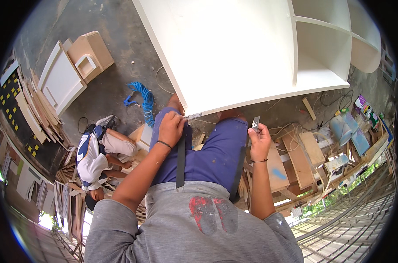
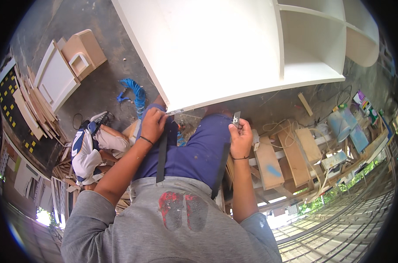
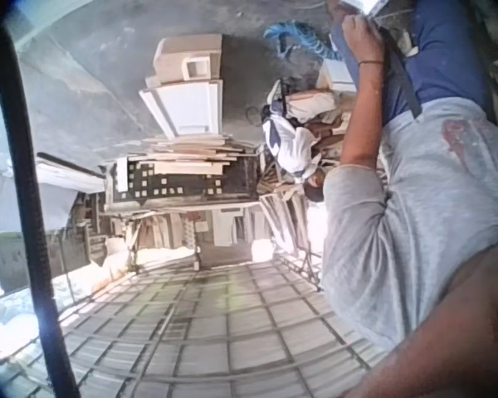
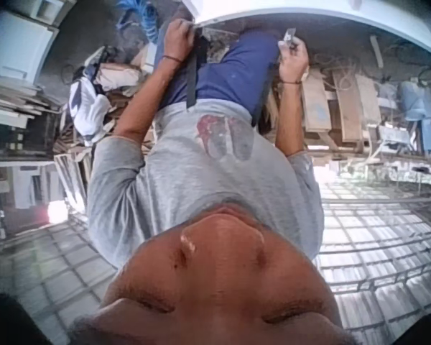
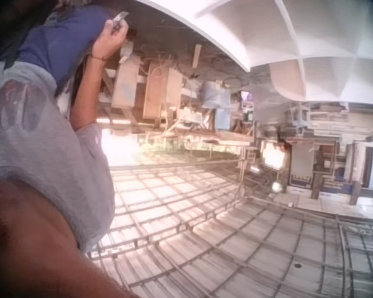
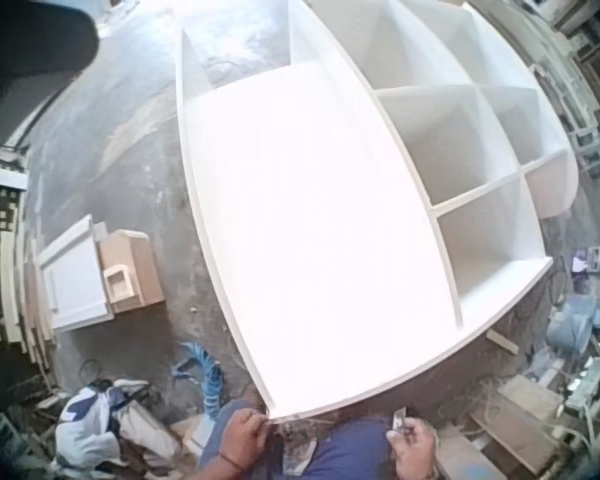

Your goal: The person sands the edges and corners of a white wooden cabinet using a small sanding block. They move around the cabinet, repeatedly rubbing the sanding block along the front and side edges to smooth the surface.

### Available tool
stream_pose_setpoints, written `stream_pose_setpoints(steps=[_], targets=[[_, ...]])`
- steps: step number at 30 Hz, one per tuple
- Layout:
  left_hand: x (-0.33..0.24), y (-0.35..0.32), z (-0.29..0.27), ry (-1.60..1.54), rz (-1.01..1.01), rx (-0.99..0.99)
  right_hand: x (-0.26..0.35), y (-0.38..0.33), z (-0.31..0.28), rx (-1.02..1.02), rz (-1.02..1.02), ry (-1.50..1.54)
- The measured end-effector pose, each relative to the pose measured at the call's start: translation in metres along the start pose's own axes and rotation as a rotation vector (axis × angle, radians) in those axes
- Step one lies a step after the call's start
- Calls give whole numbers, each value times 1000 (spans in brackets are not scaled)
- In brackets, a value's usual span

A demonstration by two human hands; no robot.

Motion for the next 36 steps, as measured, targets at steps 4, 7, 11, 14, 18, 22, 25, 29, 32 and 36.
stream_pose_setpoints(steps=[4,7,11,14,18,22,25,29,32,36], targets=[[-3,-2,-2,-43,23,-13,-5,15,-3,1,-41,12],[-42,18,15,30,122,-39,-15,32,-11,31,-12,12],[-74,37,67,-2,83,106,1,42,-32,21,0,61],[-106,67,110,-51,98,88,12,45,-60,-14,-36,48],[-158,99,150,-141,118,40,1,62,-114,-72,-50,-4],[-181,125,166,-164,57,21,3,86,-145,-89,-48,-26],[-167,131,165,-147,72,52,10,116,-165,-52,-82,-226],[-102,143,109,82,107,-256,75,173,-206,-227,-450,-980],[-58,190,1,654,98,-697,95,218,-245,-333,-554,-1340],[51,242,-99,281,-485,-994,93,243,-241,-312,-581,-1563]])
Point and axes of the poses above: each hand's wrist, its own y-axis towards the middle knuckle, its own z-axis out of the palm, x = y × z, the point moved 5 cm from there along y, towards the middle knuckle, and after that the axes turned 10 degrees about -y, right-handed, at the moved point
